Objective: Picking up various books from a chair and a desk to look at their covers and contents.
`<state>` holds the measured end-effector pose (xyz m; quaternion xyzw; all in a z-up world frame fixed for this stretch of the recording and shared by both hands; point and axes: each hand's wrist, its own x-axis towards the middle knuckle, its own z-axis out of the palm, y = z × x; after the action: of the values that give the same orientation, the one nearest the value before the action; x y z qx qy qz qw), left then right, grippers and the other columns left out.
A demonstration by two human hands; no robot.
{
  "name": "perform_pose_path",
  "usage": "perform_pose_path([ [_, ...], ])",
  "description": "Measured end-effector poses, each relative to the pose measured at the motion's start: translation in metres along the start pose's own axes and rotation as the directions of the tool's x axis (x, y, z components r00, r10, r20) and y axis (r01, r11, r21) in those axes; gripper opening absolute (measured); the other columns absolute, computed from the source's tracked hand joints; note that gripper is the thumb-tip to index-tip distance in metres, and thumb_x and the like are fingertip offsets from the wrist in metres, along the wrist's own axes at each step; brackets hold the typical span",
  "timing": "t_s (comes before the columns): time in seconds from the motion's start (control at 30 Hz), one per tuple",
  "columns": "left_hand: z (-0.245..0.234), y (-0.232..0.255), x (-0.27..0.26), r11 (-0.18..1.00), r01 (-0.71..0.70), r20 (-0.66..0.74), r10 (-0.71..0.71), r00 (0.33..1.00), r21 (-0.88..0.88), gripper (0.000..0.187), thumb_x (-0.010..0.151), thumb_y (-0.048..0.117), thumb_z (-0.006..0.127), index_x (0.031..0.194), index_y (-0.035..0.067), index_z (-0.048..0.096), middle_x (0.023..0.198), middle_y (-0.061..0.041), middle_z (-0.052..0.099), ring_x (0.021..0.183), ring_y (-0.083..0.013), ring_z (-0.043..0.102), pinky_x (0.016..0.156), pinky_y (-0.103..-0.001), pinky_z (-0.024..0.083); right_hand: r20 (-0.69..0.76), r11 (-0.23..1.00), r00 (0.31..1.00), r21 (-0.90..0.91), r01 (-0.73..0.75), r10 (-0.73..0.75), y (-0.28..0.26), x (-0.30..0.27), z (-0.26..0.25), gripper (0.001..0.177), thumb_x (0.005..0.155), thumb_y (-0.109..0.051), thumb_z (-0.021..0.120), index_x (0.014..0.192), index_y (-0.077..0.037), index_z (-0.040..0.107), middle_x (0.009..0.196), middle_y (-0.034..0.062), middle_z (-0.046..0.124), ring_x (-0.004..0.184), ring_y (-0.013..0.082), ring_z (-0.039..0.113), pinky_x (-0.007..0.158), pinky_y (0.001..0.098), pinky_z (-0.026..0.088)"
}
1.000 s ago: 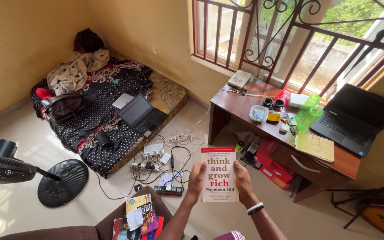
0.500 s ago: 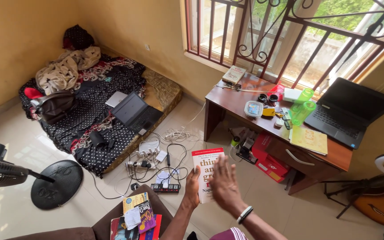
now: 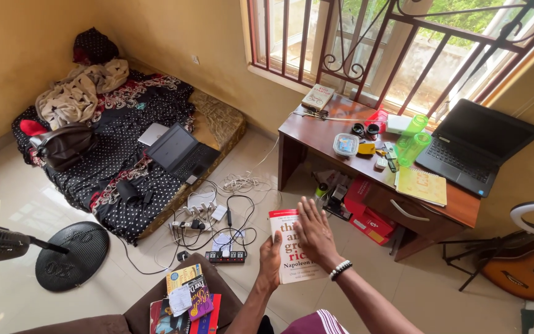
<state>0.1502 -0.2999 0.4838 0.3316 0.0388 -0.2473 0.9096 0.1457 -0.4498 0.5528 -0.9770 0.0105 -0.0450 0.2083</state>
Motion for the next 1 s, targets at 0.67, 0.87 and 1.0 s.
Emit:
perform_pose_path([
  [0.67, -0.005, 0.003, -0.004, 0.976, -0.071, -0.068, 0.086, 0.994, 0.204, 0.045, 0.098, 0.037, 0.06, 0.118, -0.003, 0.067, 0.101, -0.011, 0.075, 0.08, -0.0153, 0.072, 0.07, -0.032, 0.062, -0.035, 0.99, 0.989, 0.015, 0.143, -0.142, -0.011, -0.01, 0.0, 0.067, 0.102, -0.039, 0.043, 0.16, -0.007, 0.028, 0.17, 0.0119, 0.016, 0.158, 0.028, 0.011, 0.125, 0.0479, 0.007],
  [0.87, -0.011, 0.007, -0.006, 0.937, -0.154, -0.143, 0.208, 0.968, 0.314, 0.045, 0.097, 0.037, 0.065, 0.104, -0.007, 0.071, 0.085, -0.009, 0.075, 0.066, -0.0121, 0.068, 0.059, -0.029, 0.058, -0.061, 0.912, 0.995, 0.406, -0.049, 0.08, 0.005, -0.019, 0.021, 0.068, 0.101, -0.043, 0.048, 0.159, -0.012, 0.03, 0.164, 0.0136, 0.034, 0.147, 0.0305, 0.035, 0.118, 0.0468, 0.03],
  [1.0, -0.017, 0.011, -0.006, 0.816, -0.111, -0.254, 0.301, 0.919, 0.567, 0.051, 0.095, 0.045, 0.068, 0.089, -0.005, 0.074, 0.071, -0.006, 0.072, 0.058, -0.0092, 0.062, 0.053, -0.027, 0.053, 0.115, 0.613, 0.95, 0.74, -0.276, 0.29, -0.019, -0.033, 0.006, 0.083, 0.092, -0.038, 0.06, 0.162, -0.015, 0.021, 0.13, 0.0175, 0.065, 0.093, 0.0261, 0.075, 0.082, 0.0386, 0.063],
])
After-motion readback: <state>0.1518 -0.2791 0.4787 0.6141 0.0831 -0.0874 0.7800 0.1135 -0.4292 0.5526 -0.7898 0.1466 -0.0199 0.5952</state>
